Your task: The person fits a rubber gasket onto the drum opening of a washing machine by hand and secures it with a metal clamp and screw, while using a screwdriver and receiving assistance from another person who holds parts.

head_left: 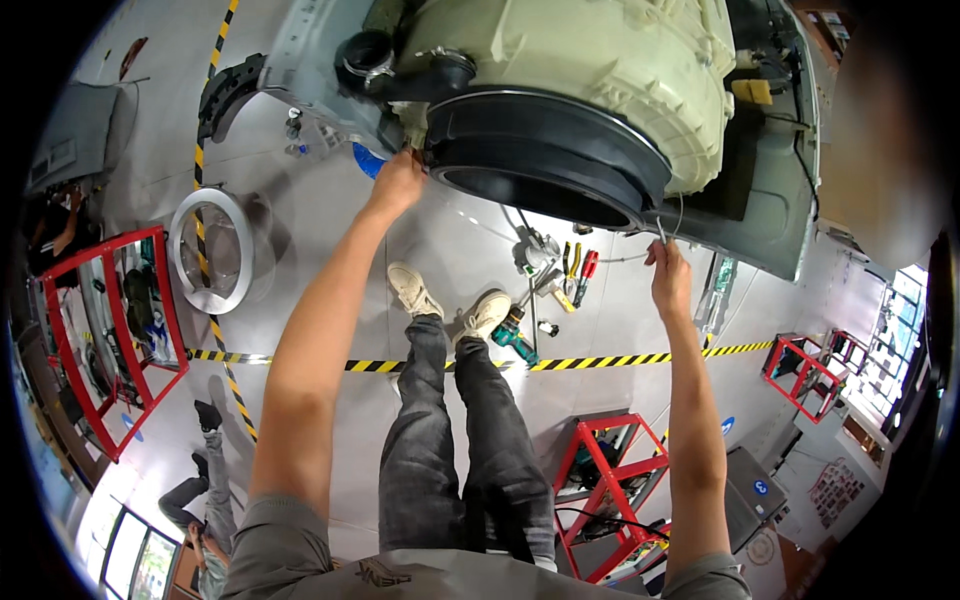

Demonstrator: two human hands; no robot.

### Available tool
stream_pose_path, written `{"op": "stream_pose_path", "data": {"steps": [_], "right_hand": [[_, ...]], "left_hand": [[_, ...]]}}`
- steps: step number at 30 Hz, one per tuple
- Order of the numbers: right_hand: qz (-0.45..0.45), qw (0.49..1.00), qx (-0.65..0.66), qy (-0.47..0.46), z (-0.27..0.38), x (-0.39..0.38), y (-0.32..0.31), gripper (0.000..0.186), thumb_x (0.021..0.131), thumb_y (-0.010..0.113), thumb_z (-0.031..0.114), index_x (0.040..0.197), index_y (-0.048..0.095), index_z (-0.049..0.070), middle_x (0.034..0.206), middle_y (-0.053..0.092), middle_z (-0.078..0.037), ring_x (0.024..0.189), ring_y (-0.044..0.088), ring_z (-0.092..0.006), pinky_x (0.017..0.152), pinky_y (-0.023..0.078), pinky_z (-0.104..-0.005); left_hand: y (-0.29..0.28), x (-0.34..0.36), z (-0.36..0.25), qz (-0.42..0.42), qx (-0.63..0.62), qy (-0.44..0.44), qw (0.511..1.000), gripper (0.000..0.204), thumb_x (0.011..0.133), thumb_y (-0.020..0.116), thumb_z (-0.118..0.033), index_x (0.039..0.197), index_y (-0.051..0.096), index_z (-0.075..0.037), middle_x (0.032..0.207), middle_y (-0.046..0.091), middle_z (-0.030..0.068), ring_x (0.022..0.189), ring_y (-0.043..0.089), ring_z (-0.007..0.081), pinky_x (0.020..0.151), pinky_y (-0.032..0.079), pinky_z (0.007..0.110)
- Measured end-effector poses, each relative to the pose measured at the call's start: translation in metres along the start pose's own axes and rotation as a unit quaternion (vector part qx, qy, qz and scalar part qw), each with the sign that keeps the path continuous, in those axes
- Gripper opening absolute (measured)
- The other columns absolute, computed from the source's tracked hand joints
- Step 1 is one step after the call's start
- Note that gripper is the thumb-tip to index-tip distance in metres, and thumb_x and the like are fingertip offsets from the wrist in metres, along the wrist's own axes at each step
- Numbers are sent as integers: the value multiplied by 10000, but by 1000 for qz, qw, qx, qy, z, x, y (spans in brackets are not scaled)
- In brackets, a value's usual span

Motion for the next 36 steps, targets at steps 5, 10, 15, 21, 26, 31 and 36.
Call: {"op": "stream_pose_path", "data": {"steps": [5, 10, 15, 21, 26, 31, 36], "right_hand": [[-27, 1000, 4, -3, -17, 16, 16, 230, 976, 464, 191, 885, 550, -3, 707, 609, -165, 665, 607, -338, 623, 453, -403], [-10, 1000, 25, 7, -24, 11, 19, 244, 984, 459, 200, 878, 534, -6, 680, 585, -152, 627, 578, -301, 625, 451, -379], [3, 1000, 29, 2, -27, 15, 19, 258, 986, 457, 206, 869, 526, -12, 706, 598, -153, 646, 588, -324, 621, 448, -385], [11, 1000, 0, 6, -28, 20, 23, 267, 994, 446, 209, 874, 538, -11, 688, 592, -134, 642, 577, -289, 624, 447, -366], [8, 1000, 13, 13, -26, 21, 24, 215, 981, 456, 171, 909, 555, -6, 702, 606, -145, 655, 600, -315, 625, 457, -387], [-17, 999, 26, -19, -41, 27, 28, 162, 954, 468, 109, 978, 590, 6, 739, 630, -150, 697, 625, -319, 652, 476, -375], [-10, 1000, 7, 0, -34, 30, 29, 140, 928, 476, 69, 947, 594, -2, 799, 647, -160, 766, 639, -323, 684, 484, -379]], "left_hand": [[1, 2, -1, 20, -1, -41, 999, 257, 938, 408, -164, 1002, 555, 36, 902, 666, 202, 813, 657, 337, 761, 515, 410], [7, -5, 2, 106, 2, -110, 988, 255, 932, 427, -157, 1026, 552, 45, 898, 680, 161, 795, 678, 234, 763, 531, 351], [3, 11, -10, 96, 104, -48, 989, 252, 872, 528, -128, 1045, 571, 49, 916, 676, 170, 857, 665, 259, 775, 515, 361], [-21, 19, -11, 153, -91, -149, 973, 302, 802, 625, -42, 1094, 574, 18, 985, 657, 125, 904, 638, 206, 775, 511, 322], [-26, 9, -24, 64, -221, -95, 968, 242, 839, 563, 5, 1078, 591, -17, 1004, 639, 75, 884, 621, 161, 776, 509, 273], [-27, 13, -31, 78, -321, -158, 931, 216, 850, 543, 6, 1051, 601, -45, 960, 647, 53, 873, 620, 151, 792, 502, 279], [-9, 12, -20, -18, -396, -224, 890, 236, 859, 497, 28, 1053, 604, -53, 934, 649, 37, 865, 617, 141, 789, 499, 274]]}}
Point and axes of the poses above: each hand's wrist, its own x-axis towards the middle knuckle, its own y-axis out of the palm, z = x × y, the point moved 1 cm from there along x, towards the middle knuckle
